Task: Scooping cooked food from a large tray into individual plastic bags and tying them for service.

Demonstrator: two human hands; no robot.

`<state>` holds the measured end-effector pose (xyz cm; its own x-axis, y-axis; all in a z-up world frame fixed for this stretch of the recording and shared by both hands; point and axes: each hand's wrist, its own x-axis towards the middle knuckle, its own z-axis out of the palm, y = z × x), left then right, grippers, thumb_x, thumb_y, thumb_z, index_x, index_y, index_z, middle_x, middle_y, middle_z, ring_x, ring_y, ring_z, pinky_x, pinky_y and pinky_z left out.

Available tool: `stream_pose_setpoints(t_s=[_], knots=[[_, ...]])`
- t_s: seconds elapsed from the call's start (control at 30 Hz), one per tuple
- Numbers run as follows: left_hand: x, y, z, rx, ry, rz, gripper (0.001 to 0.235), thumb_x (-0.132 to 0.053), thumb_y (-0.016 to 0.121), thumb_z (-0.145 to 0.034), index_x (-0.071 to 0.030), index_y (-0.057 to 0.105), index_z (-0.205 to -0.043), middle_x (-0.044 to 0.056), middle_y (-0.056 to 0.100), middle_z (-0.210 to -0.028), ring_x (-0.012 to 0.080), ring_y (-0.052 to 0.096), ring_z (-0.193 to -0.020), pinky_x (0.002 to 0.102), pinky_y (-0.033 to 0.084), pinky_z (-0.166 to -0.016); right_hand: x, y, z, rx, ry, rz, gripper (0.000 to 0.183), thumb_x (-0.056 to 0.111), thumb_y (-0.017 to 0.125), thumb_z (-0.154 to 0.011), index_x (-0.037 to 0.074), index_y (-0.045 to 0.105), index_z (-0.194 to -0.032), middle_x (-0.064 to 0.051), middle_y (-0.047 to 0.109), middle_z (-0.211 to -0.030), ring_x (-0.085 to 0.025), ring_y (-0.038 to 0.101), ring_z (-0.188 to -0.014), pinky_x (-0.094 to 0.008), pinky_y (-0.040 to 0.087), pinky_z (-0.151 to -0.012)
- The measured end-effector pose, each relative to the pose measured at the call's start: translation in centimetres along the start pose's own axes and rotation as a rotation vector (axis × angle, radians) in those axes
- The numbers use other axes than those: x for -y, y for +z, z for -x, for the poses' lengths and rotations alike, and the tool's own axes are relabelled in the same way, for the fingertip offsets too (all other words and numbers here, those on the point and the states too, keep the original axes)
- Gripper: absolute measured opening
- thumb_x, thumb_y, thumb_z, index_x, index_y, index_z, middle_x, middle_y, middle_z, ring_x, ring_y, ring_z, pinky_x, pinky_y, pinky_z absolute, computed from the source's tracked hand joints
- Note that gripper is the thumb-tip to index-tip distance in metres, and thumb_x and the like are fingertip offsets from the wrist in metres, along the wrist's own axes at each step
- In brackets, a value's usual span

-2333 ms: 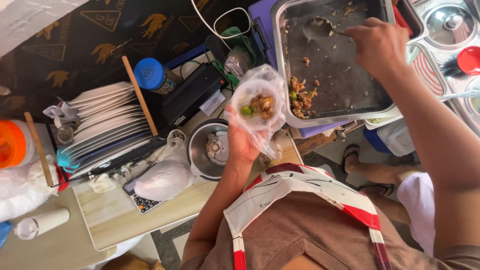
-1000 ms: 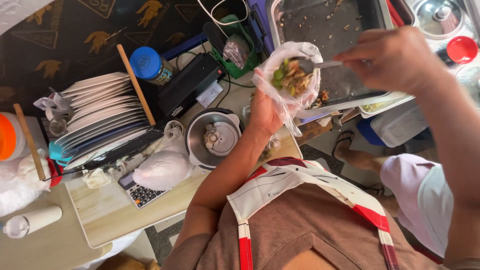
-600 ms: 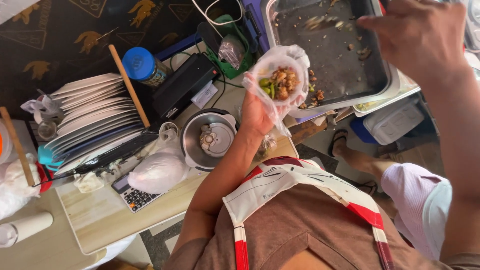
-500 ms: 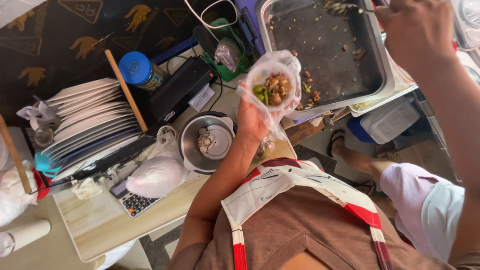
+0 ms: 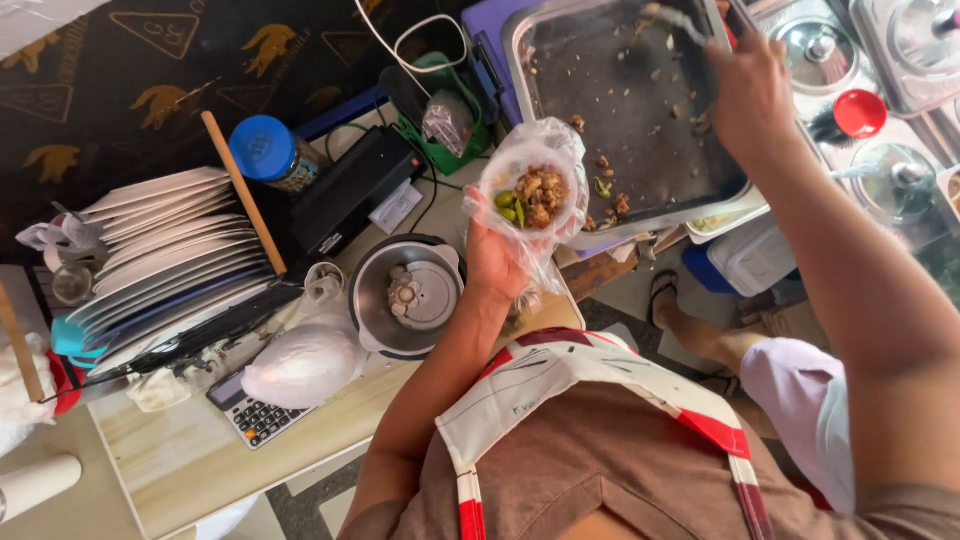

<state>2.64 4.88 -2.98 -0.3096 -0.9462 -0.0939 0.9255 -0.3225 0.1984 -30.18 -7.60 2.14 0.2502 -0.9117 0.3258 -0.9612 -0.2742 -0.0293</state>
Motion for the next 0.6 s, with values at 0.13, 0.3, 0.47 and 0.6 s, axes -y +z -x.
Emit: stream_pose_setpoints(t_s=[0.13,0.3,0.47,0.6], knots=[[-0.2,-0.3,0.2,0.0,-0.04,0.043,0.076,-0.063,0.073,-0.087,-0.015,0.053,-0.142,0.018,0.056,-0.14,0.0394,0.054,-0.13,0.064,0.051,-0.101,-1.5,4.3,-0.4,0.006,0.008,-0.047,0.058,-0.008,0.064,-0.086,0.004,0.071,-0.142,-0.035,0.051,-0.11,-0.059,0.054,-0.099,-0.059,0.047,-0.089],[-0.7,-0.1,0.7,0.005,-0.099,0.108,0.078,-0.06,0.076,-0.086,-0.013,0.053,-0.144,0.019,0.055,-0.14,0.0398,0.054,-0.128,0.061,0.054,-0.099,6.6,-5.2,5.8,0.384,0.096,-0.243,0.079,-0.028,0.053,-0.073,0.006,0.068,-0.142,-0.017,0.061,-0.109,-0.03,0.06,-0.097,-0.041,0.055,-0.074],[-0.7,-0.3,0.9,-0.012,-0.087,0.026,0.079,-0.063,0.073,-0.087,-0.014,0.052,-0.145,0.017,0.055,-0.142,0.0388,0.054,-0.13,0.068,0.049,-0.101,3.1,-4.9,7.8,0.155,0.139,0.058,0.062,-0.014,0.062,-0.086,0.004,0.068,-0.145,-0.024,0.061,-0.108,-0.042,0.058,-0.096,-0.051,0.055,-0.073],[-0.7,-0.6,0.7,0.029,-0.082,0.017,0.08,-0.064,0.069,-0.089,-0.015,0.048,-0.149,0.016,0.053,-0.146,0.0392,0.052,-0.134,0.071,0.047,-0.103,5.8,-5.6,9.5,0.353,0.342,-0.018,0.071,-0.02,0.045,-0.079,-0.002,0.054,-0.148,-0.028,0.054,-0.11,-0.051,0.057,-0.103,-0.06,0.056,-0.066]])
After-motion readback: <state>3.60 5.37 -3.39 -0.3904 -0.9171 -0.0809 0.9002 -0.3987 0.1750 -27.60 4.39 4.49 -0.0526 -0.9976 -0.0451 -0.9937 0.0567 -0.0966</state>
